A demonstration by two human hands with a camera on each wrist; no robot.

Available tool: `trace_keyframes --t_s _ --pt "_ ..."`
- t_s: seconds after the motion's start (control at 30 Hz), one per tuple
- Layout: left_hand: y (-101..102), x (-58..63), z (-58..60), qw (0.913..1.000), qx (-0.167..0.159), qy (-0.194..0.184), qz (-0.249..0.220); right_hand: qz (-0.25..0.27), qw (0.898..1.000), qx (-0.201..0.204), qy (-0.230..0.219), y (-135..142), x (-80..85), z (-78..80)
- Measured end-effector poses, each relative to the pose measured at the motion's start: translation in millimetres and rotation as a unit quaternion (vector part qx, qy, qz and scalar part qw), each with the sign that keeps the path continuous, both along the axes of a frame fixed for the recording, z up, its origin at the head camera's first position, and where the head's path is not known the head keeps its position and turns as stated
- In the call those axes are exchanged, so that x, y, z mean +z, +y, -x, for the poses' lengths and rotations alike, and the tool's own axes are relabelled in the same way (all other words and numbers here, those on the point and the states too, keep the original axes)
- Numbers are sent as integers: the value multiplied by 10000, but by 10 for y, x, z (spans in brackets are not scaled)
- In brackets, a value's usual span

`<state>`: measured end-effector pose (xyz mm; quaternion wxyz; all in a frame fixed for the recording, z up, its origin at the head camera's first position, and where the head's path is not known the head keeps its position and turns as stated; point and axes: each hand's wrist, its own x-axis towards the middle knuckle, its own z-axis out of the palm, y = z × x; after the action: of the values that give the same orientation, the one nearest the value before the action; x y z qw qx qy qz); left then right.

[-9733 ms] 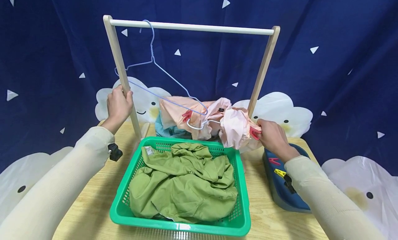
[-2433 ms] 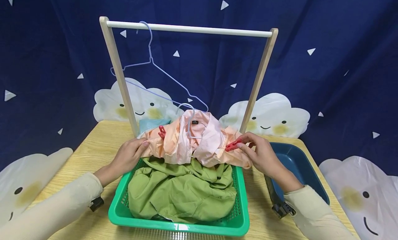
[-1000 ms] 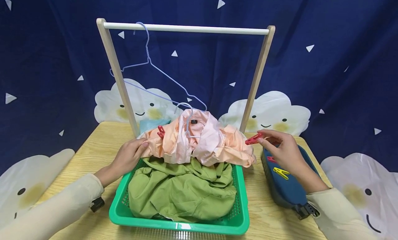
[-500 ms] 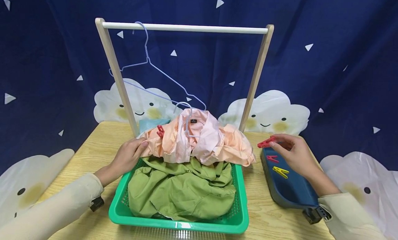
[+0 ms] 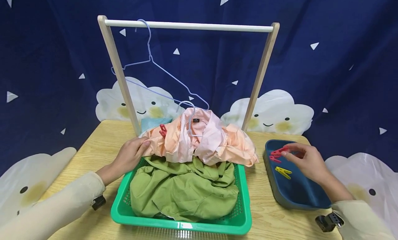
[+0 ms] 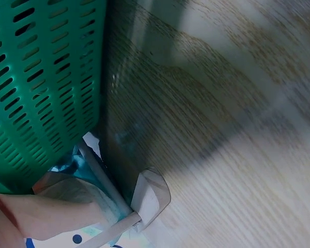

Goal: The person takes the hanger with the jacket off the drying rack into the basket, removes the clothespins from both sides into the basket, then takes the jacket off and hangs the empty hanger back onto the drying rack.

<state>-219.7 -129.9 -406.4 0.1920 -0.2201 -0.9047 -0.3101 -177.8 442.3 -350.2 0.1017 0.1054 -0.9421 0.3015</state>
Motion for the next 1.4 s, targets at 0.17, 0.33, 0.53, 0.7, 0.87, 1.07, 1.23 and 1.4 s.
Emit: trace_keyframes --t_s 0.17,0.33,0.53,0.7,0.87,1.07,1.23,1.4 --pt "20 9 -1 10000 -6 -12 -10 -235 9992 -89 -322 92 -48 -26" --pt "30 10 3 10000 -16 -3 -19 -267 9979 31 -596 162 -125 -44" --pt "46 24 1 10000 -31 35 20 -271 9969 241 -696 260 -258 -68" --pt "47 32 -4 10000 -15 63 33 -55 9940 504 -972 290 -372 -69" --pt "36 32 -6 10000 -2 30 32 -20 9927 599 -1046 264 -433 -79" --pt "20 24 -5 10000 5 -10 57 -210 9878 480 -1470 223 -444 -106" --pt "13 27 -3 10000 -5 18 70 -375 9844 376 -1678 216 -451 -110" --pt "10 28 -3 10000 -13 -10 73 -514 9826 412 -1737 243 -497 -109"
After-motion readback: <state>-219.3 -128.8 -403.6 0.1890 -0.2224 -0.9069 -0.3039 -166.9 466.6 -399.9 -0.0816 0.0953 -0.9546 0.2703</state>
